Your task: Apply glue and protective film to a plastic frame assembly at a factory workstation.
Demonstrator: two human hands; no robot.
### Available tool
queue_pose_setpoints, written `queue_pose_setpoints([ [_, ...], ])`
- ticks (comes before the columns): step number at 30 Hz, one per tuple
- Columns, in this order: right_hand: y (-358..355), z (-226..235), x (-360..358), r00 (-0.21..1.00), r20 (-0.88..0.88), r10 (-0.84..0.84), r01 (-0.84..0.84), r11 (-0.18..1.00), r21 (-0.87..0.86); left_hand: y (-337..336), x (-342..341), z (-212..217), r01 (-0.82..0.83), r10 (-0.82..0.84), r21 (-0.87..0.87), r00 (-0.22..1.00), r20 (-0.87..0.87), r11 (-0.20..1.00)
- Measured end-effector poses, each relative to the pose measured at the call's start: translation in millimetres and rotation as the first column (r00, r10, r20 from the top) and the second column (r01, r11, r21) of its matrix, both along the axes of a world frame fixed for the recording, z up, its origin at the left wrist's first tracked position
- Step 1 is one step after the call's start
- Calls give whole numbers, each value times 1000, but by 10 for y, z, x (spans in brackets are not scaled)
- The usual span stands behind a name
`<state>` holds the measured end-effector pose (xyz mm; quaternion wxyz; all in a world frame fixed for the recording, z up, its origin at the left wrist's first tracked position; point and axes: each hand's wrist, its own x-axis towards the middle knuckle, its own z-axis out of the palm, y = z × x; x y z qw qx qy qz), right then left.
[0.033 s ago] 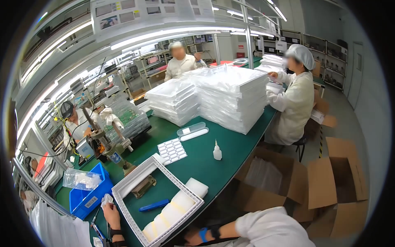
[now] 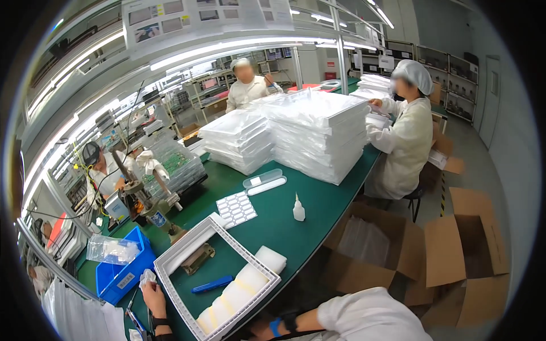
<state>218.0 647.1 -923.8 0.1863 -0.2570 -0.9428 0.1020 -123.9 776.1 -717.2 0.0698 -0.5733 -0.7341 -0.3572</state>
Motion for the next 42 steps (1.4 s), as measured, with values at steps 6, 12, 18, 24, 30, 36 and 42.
queue_pose_setpoints([
  [6, -52, 131, -785, 921, 147, 360, -300, 899, -320, 89, -38, -123, 10, -10, 6, 998, -57, 1000],
  [12, -692, 238, -288, 697, 149, 701, -465, 600, -651, 111, -192, -162, 8, -9, -22, 999, -46, 1000],
  [18, -602, 1213, 393, 991, -72, 112, -133, 833, -537, 187, -378, -282, 38, -37, 17, 998, -43, 999],
  [24, -53, 1814, 1107, 788, -41, -615, 570, 753, -328, -235, 279, 492, 129, -131, -153, 991, -2, 980],
  [30, 11, 1540, 1260, 935, 71, -348, 348, 861, -371, -232, 247, 473, 102, -107, -194, 994, -12, 976],
  [36, -207, 1810, 1337, 992, 95, -89, 116, 934, -337, -267, 380, 597, 173, -185, -140, 980, -77, 975],
  [42, -172, 1459, 898, 978, 115, -173, 198, 944, -265, -381, 575, 712, 155, -190, -186, 965, -183, 970],
])
